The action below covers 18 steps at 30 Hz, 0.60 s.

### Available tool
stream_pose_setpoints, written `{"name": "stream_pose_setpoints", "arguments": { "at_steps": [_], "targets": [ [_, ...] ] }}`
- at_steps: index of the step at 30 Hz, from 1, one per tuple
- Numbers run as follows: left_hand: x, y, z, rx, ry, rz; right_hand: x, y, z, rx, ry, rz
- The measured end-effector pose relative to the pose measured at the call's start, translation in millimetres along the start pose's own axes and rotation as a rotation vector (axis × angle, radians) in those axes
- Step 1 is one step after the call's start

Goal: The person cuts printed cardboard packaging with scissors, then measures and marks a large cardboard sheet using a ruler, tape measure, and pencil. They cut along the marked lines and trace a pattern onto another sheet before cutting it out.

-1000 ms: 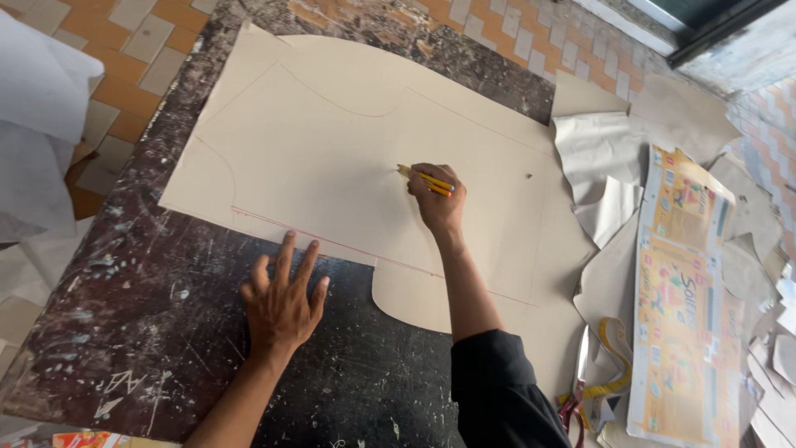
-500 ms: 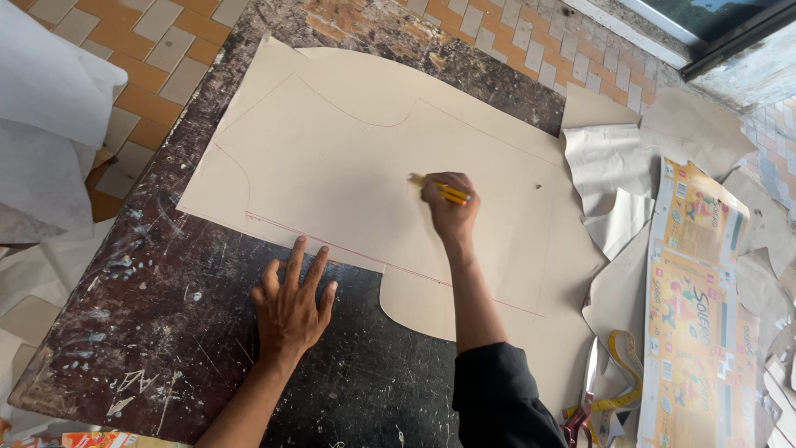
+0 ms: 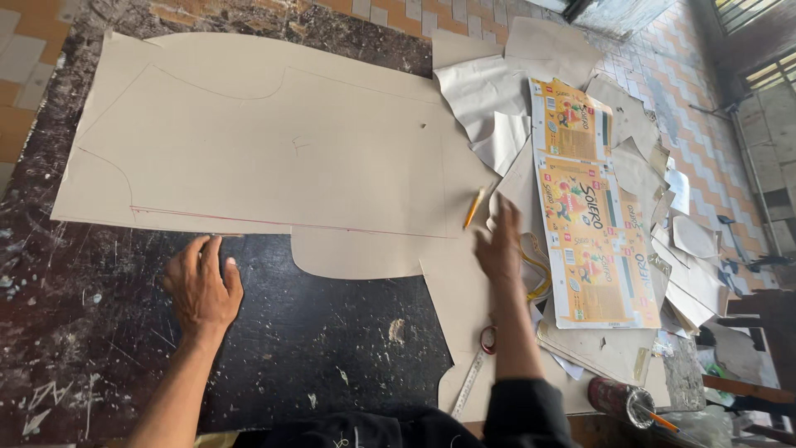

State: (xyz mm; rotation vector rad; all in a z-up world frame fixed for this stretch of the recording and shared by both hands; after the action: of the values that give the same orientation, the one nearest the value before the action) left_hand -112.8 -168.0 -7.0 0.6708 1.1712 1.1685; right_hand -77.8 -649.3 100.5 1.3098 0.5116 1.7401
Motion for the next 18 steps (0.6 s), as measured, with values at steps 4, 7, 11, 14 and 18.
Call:
{"name": "stream_pose_setpoints", "arguments": {
  "at_steps": [4,7,11,14,18],
  "targets": [
    [-36.4,-26.4,-25.5,0.077,0.276,-0.515,-54.2,70.7,-89.6,0.211,-0.521,-0.413],
    [-70.2,-56.1,-34.2,0.056,0.455,-0.949,-70.3,78.3,-157.1,0.381,-0.549,-0.44],
    [-84.3,-89.2,-18.4,0.06,0.834,-1.425,-75.3,70.9,-183.0,0.289,-0.53,-0.46],
    [-82.7,-98.2,-9.3,0.054,0.936,-1.522,-68.2,74.8,-181.3,0.309,-0.549,-0.488],
    [-97.2,-87.3,5.7,0.232,0.947,-1.452,-41.8,73.1,-172.9,0.329,-0.507,-0.537]
  ]
}}
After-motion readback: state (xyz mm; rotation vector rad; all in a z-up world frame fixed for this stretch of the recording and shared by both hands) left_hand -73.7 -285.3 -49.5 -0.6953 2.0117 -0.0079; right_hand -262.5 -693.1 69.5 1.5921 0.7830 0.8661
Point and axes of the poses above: each hand's wrist, its own z-axis towards the middle knuckle, its own y-axis out of the back of the hand, x = y × z, the point moved 1 cm from there along z, towards the middle knuckle, and after that the axes turned 1 degree about z, right-handed, at the moved point
